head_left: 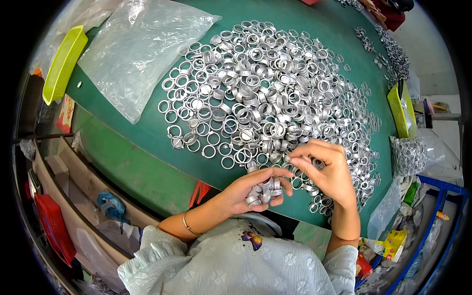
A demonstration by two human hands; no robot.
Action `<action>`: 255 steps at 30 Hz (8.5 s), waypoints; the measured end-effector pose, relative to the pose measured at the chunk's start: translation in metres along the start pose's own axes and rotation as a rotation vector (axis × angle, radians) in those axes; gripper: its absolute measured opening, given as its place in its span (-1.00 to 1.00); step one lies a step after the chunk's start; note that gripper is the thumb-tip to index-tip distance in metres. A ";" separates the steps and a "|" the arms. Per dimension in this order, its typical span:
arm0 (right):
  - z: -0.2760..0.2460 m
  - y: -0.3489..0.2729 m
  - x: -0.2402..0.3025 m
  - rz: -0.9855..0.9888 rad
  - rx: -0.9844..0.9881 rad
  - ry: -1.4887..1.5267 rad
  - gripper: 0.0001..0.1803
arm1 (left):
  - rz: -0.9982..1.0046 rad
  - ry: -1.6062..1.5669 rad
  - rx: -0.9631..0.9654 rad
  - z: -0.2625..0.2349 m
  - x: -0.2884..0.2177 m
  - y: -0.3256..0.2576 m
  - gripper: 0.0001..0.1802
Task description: The person sorts through a large pile of silver metal rings, picking up individual pieces and moving them into a smaller pile.
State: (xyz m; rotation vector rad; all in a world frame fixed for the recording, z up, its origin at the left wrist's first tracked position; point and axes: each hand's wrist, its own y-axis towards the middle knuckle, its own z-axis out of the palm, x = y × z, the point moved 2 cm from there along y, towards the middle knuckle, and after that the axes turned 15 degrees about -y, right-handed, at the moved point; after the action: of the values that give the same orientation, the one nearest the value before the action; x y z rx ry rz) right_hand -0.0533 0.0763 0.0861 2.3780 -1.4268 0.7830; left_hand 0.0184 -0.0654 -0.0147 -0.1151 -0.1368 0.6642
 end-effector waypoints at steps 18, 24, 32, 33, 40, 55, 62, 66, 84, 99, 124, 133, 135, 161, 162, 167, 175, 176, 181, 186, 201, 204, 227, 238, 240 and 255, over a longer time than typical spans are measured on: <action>0.006 -0.007 -0.001 -0.011 0.021 0.031 -0.91 | 0.031 -0.103 0.062 0.000 0.000 0.001 -0.53; 0.007 0.001 -0.005 0.011 -0.071 -0.097 -0.85 | 0.011 -0.091 0.114 -0.002 0.000 0.000 -0.65; 0.023 0.028 -0.003 -0.175 -0.161 -0.548 -0.77 | 0.002 -0.107 0.070 -0.001 0.001 0.000 -0.67; 0.026 0.030 -0.005 -0.203 -0.169 -0.568 -0.80 | -0.002 -0.121 0.077 0.000 0.000 0.000 -0.68; 0.017 0.025 -0.007 -0.048 -0.175 -0.223 -0.78 | 0.014 -0.066 0.072 -0.001 0.000 -0.001 -0.68; 0.010 0.004 -0.030 0.106 -0.192 0.098 -0.90 | 0.064 -0.040 0.087 -0.006 0.006 0.001 -0.67; 0.007 0.011 -0.013 0.128 -0.254 -0.298 -0.72 | 0.032 -0.050 0.115 -0.004 0.007 0.002 -0.69; 0.021 0.025 -0.022 0.153 -0.241 -0.345 -0.78 | 0.019 -0.059 0.088 -0.004 0.006 0.001 -0.71; -0.002 -0.136 -0.011 0.028 -0.940 0.476 -0.91 | 0.057 -0.098 0.000 -0.005 0.011 0.002 -0.72; -0.010 -0.174 -0.028 -0.095 -1.357 -0.233 -0.77 | 0.117 -0.068 -0.076 -0.005 0.013 0.000 -0.71; 0.002 -0.174 -0.046 -0.015 -1.472 -0.083 -0.61 | 0.128 -0.082 -0.062 -0.006 0.012 -0.001 -0.70; 0.004 -0.173 -0.081 -0.090 -1.038 1.822 -0.69 | 0.126 -0.081 -0.022 -0.006 0.014 0.002 -0.70; 0.011 -0.172 -0.090 0.018 -0.997 2.057 -0.75 | 0.132 -0.096 -0.024 -0.005 0.014 0.001 -0.70; 0.004 -0.295 -0.124 0.172 -1.574 2.069 -0.74 | 0.168 -0.106 -0.054 -0.006 0.014 -0.002 -0.69; 0.005 -0.310 -0.129 0.154 -1.624 2.073 -0.76 | 0.162 -0.109 -0.055 -0.006 0.015 -0.001 -0.69; 0.009 -0.397 -0.189 0.240 -2.056 1.609 -0.82 | 0.166 -0.085 -0.075 -0.005 0.015 0.000 -0.69; -0.022 -0.432 -0.254 0.614 -2.066 1.426 -0.75 | 0.197 -0.063 -0.087 -0.005 0.014 -0.001 -0.68; -0.025 -0.433 -0.262 0.651 -2.065 1.410 -0.74 | 0.197 -0.063 -0.086 -0.006 0.014 0.000 -0.68; -0.066 -0.431 -0.293 0.394 -2.139 1.340 -0.74 | 0.173 -0.067 -0.075 -0.003 0.014 0.001 -0.69; -0.110 -0.423 -0.314 0.453 -1.877 1.119 -0.77 | 0.172 -0.048 -0.081 -0.005 0.012 0.000 -0.71; -0.074 -0.434 -0.290 1.071 -0.956 -0.587 -0.63 | 0.178 0.125 -0.098 -0.002 0.016 0.000 -0.68; -0.078 -0.369 -0.168 1.222 -0.632 -0.666 -0.75 | 0.141 0.015 -0.109 0.001 0.025 -0.001 -0.68; 0.003 -0.153 -0.106 -0.013 -0.269 -0.767 -0.57 | -0.238 -0.163 -0.167 0.005 0.104 0.004 -0.65; -0.042 -0.155 -0.170 0.179 -0.562 -0.661 -0.73 | -0.264 -0.043 -0.183 0.003 0.106 -0.002 -0.73; -0.049 -0.164 -0.175 0.255 -0.580 -0.628 -0.76 | -0.236 -0.026 -0.189 0.001 0.103 -0.003 -0.74; 0.024 -0.197 -0.071 0.090 -0.288 -0.619 -0.48 | -0.182 0.041 -0.259 0.001 0.100 0.005 -0.72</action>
State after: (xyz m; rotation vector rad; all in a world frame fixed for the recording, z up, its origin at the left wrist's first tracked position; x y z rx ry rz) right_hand 0.0999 0.2124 0.0366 2.4335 -1.7256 -0.1741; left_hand 0.0931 0.0004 -0.0058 -0.3611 -0.1914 0.4599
